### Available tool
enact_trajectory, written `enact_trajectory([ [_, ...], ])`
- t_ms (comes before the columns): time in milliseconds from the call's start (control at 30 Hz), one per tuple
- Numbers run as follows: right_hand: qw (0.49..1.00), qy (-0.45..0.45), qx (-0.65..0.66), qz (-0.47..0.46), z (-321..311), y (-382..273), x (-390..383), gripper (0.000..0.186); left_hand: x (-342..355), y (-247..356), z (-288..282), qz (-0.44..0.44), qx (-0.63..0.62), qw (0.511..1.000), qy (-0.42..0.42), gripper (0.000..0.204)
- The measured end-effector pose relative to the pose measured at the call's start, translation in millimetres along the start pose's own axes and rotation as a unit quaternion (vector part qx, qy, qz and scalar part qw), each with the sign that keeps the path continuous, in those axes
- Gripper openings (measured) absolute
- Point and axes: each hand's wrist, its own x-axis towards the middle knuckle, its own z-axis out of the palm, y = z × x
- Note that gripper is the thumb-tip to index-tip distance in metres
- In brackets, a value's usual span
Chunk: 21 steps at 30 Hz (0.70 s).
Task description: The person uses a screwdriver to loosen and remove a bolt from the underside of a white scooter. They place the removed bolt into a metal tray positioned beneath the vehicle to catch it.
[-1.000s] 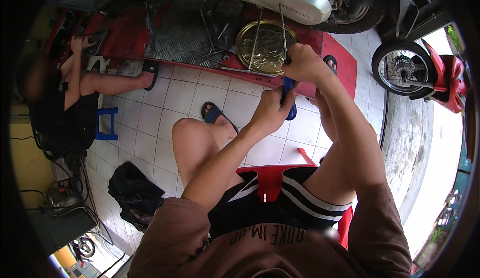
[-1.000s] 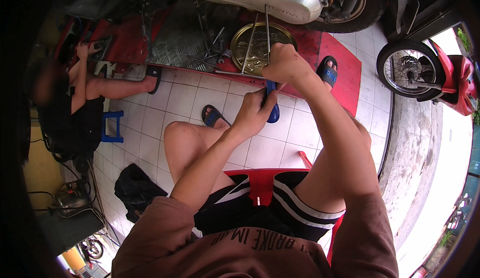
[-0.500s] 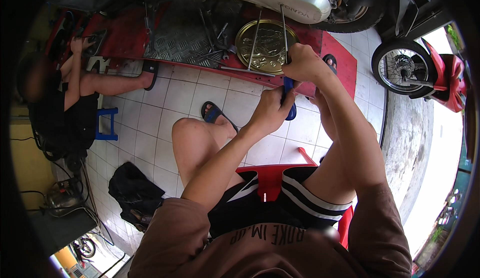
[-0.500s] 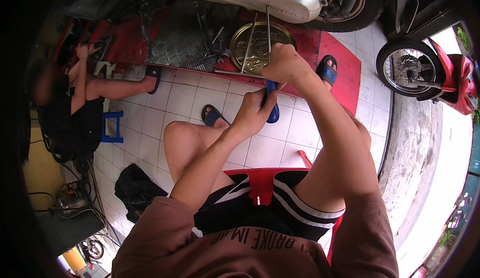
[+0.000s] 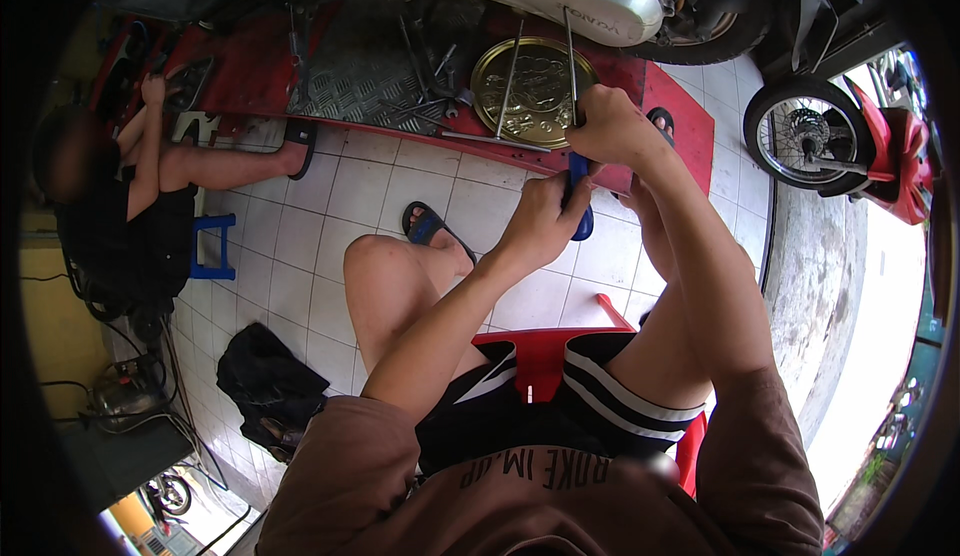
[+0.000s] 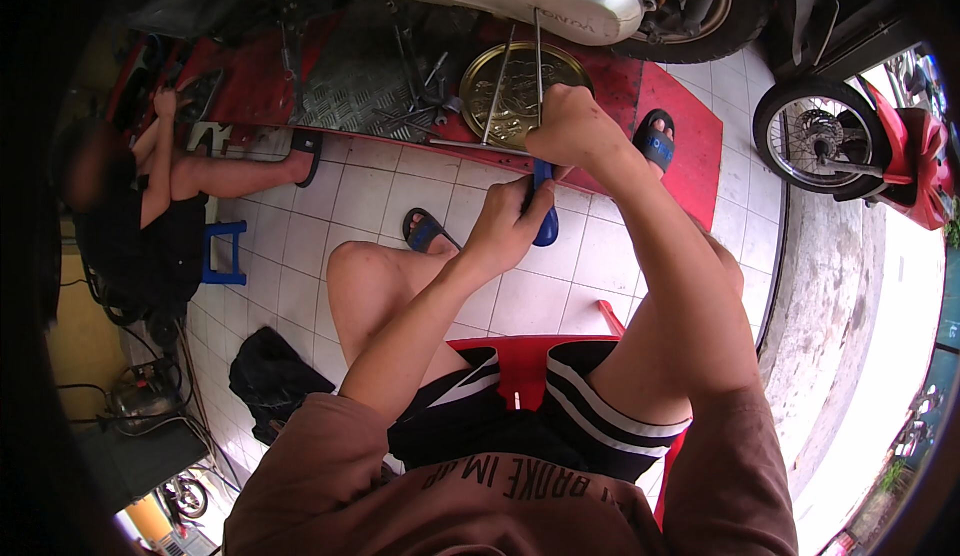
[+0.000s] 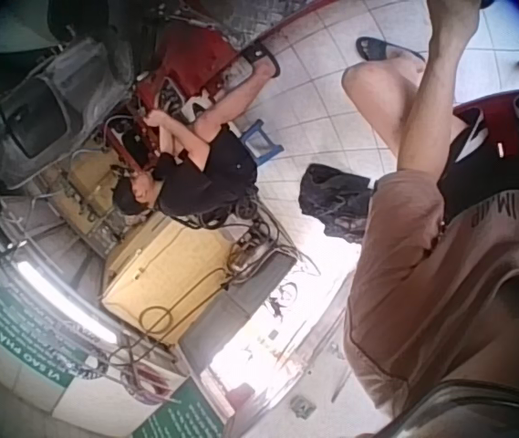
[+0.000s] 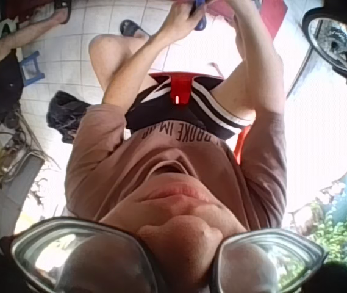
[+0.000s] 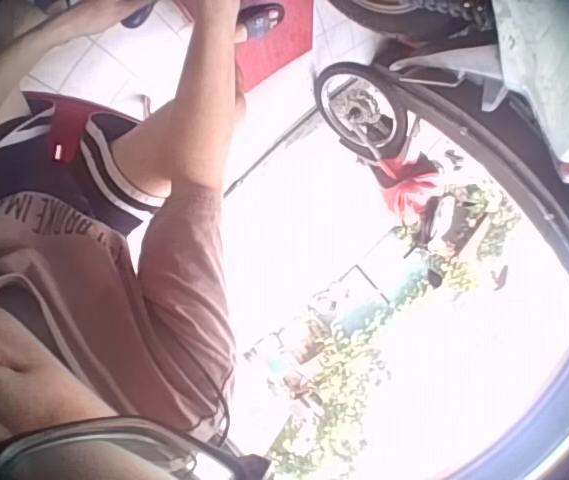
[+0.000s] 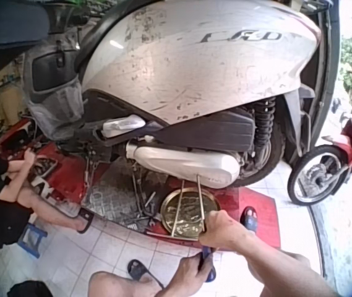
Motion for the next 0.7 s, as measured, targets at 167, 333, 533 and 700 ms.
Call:
enact_trajectory([
  [167,1.000,-0.012,0.028,0.005,-1.0,0.1,-1.0,0.026,-0.8,1.8,0.2,-0.009,-0.019,1.000,0.003,0.033],
  [333,1.000,-0.013,-0.020,-0.005,-1.8,-2.0,0.8,0.027,1.1,2.0,-1.8,0.006,0.010,1.000,-0.005,0.034],
  [533,1.000,-0.014,-0.008,0.013,-0.8,-2.2,0.6,0.028,0.8,4.1,-4.2,-0.008,0.017,1.000,-0.020,0.035],
  [700,0.999,-0.014,0.013,0.025,1.2,-0.4,1.8,0.029,0.1,-1.0,-0.2,0.008,0.020,1.000,0.000,0.035],
])
